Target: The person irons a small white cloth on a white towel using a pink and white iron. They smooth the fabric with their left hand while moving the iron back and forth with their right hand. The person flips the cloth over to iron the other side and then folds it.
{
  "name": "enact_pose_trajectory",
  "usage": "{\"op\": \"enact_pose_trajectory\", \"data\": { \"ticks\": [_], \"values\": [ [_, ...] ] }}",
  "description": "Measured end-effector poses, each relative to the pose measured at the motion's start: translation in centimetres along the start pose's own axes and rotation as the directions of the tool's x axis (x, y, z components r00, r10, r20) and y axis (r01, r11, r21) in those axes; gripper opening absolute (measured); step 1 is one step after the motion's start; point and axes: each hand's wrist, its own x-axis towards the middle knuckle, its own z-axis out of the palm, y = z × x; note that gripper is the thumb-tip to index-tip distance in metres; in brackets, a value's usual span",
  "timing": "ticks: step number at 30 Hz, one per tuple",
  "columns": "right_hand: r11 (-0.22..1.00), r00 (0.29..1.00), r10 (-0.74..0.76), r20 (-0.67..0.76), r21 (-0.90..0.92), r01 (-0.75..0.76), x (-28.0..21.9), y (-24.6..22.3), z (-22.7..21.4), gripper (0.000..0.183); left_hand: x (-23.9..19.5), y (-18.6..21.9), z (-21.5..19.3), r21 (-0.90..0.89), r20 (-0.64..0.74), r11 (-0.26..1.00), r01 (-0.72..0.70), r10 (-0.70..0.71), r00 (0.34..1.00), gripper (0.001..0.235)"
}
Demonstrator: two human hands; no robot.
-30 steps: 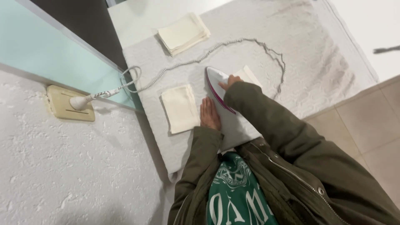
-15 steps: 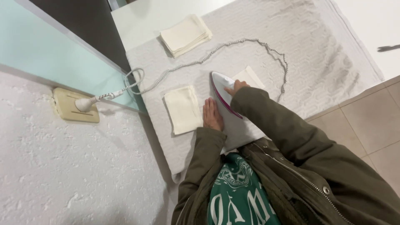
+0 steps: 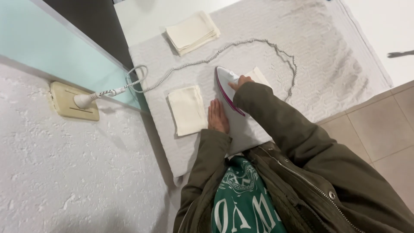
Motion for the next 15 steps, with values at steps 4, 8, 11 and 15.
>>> {"op": "enact_pose_trajectory", "data": {
  "ticks": [4, 8, 11, 15],
  "values": [
    [0.776, 0.883, 0.437, 0.174, 0.424, -0.467, -2.2, -3.0, -6.6, 0.067, -1.0, -0.6, 1.1, 0.007, -0.031, 1.0, -0.005, 0.005, 0.999, 0.058],
    [0.784, 0.88, 0.426, 0.21, 0.401, -0.475, -2.3, -2.6, -7.1, 0.067, -0.5, -0.5, 1.3, 0.008, -0.033, 1.0, -0.003, 0.004, 0.999, 0.057],
    [0.768, 0.89, 0.405, 0.21, 0.45, -0.456, -4.5, -4.3, -10.7, 0.064, -1.1, -0.3, 1.2, -0.004, 0.0, 1.0, -0.004, 0.004, 1.0, 0.056],
    [0.748, 0.868, 0.431, 0.247, 0.439, -0.497, -3.2, -2.9, -6.6, 0.065, -0.6, 0.0, 0.2, -0.009, -0.047, 1.0, -0.01, 0.009, 0.999, 0.06]
  ]
}}
